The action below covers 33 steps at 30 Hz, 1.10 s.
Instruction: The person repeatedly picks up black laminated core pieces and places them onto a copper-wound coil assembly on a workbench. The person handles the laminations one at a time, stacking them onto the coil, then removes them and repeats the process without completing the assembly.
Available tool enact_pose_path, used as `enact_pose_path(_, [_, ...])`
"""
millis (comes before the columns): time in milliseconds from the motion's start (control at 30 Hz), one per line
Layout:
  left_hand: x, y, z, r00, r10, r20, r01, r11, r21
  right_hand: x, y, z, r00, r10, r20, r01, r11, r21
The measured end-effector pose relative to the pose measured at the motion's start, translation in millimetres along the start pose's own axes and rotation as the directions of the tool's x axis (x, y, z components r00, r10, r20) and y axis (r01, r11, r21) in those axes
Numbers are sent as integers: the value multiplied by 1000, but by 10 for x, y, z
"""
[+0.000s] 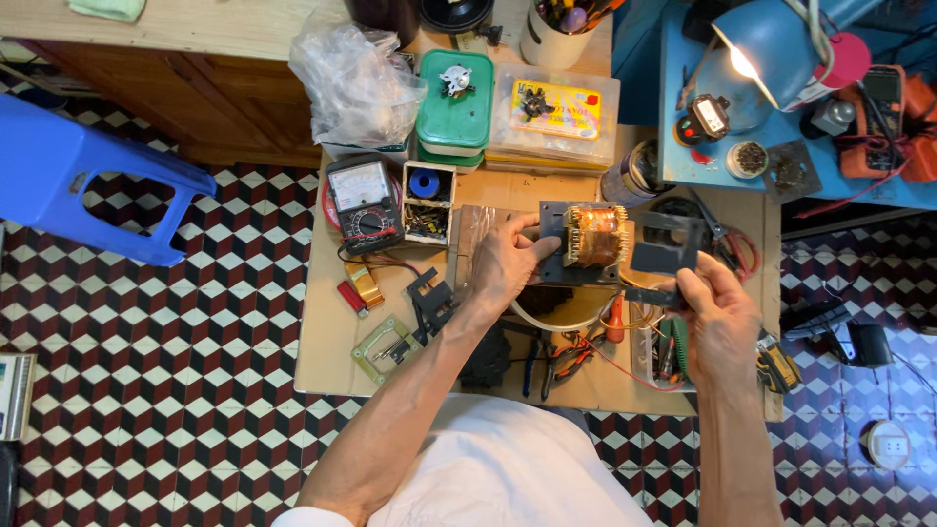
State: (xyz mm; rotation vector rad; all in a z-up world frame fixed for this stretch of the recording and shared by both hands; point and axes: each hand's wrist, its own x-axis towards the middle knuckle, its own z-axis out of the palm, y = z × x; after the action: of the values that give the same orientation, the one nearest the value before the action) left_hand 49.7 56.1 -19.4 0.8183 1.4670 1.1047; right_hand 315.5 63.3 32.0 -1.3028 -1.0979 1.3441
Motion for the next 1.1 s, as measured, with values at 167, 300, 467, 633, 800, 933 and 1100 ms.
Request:
enact_pose_path(167, [-56, 94, 48, 993, 99, -58, -75, 942, 328, 298, 70, 40, 999, 28, -38, -30, 999, -36])
enact_pose_path(300, [-80, 138, 54, 991, 116, -62, -87, 934, 347, 390, 121, 100, 997, 62, -39, -63, 998, -24])
enact_pose_path(467, [-166, 232, 61, 991, 122, -55, -94, 925, 368, 380, 190, 169, 996, 92, 19, -92, 996, 20])
enact_pose_path(633, [-292, 250, 110, 996, 71, -51, -46, 925, 378, 330, 209, 197, 989, 145, 31, -145, 989, 8])
enact_pose_path(800, [-397, 85, 196, 936, 330, -125, -258, 882, 395, 267, 188, 207, 987, 160, 7, -160, 987, 19])
enact_pose_path(933, [-446, 29, 241, 906, 407, -119, -314, 833, 456, 319, 136, 354, 990, 139, 30, -140, 988, 61])
enact_pose_path(1100, [-518, 90, 245, 900, 436, -16, -330, 704, 629, 228, 65, 491, 994, 58, -96, -85, 947, -310])
